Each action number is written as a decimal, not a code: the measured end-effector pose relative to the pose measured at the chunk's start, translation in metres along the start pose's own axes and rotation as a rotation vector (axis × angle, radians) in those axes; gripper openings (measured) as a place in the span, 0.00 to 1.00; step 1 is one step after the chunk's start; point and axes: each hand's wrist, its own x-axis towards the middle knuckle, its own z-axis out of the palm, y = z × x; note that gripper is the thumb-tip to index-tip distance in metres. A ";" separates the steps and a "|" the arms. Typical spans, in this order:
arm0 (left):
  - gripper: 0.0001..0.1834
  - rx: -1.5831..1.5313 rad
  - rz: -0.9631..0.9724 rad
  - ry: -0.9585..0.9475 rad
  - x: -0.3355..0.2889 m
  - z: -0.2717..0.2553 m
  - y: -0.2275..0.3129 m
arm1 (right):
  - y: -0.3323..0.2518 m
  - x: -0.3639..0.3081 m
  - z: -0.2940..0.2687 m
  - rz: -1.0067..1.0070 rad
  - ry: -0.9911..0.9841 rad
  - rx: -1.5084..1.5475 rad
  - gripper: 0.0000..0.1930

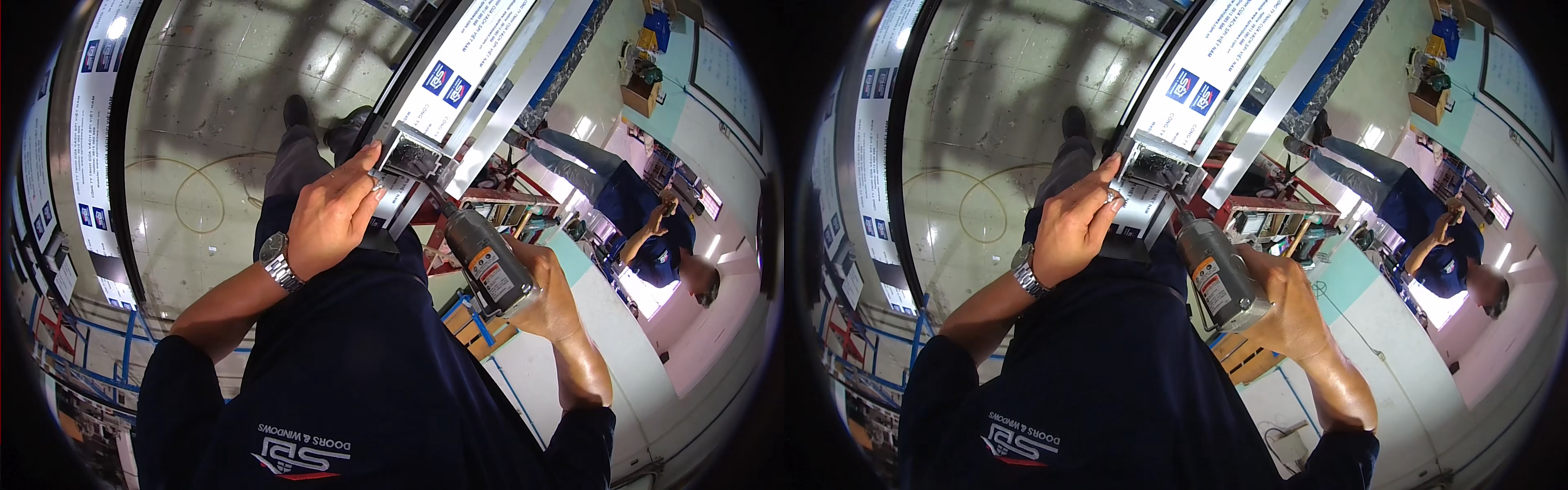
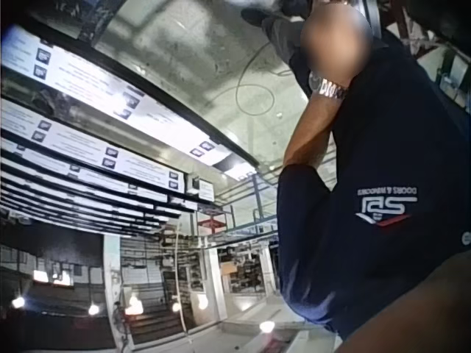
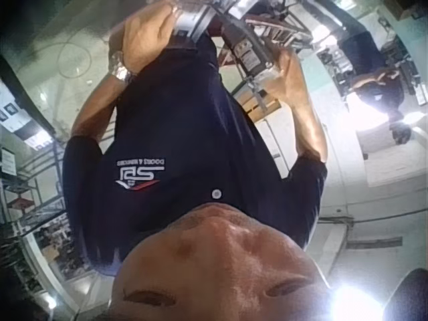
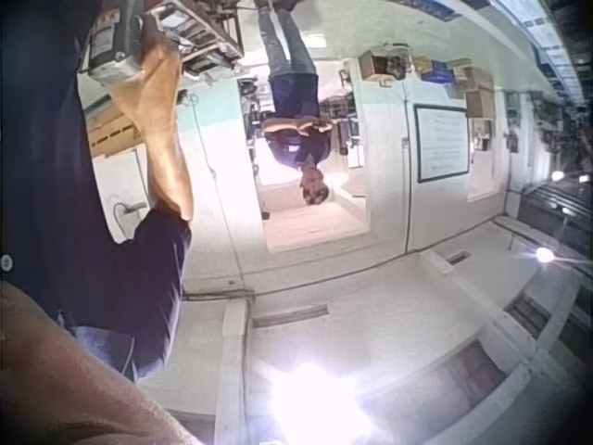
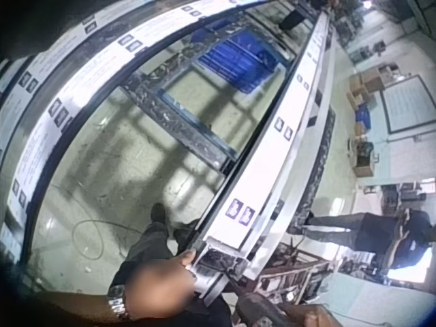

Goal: Assembling and securing metal frame components using a hammer, drill, and impact driver.

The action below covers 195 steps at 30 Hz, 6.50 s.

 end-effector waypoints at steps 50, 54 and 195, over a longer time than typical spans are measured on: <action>0.12 -0.861 -0.749 -0.324 0.005 0.013 0.035 | 0.079 -0.098 0.128 -0.327 0.543 0.504 0.15; 0.11 -1.265 -0.795 -0.240 0.005 0.020 0.036 | 0.074 -0.094 0.125 -0.354 0.544 0.404 0.16; 0.22 0.346 -0.007 0.128 0.001 0.030 -0.022 | 0.228 -0.208 0.091 0.294 0.520 -0.197 0.12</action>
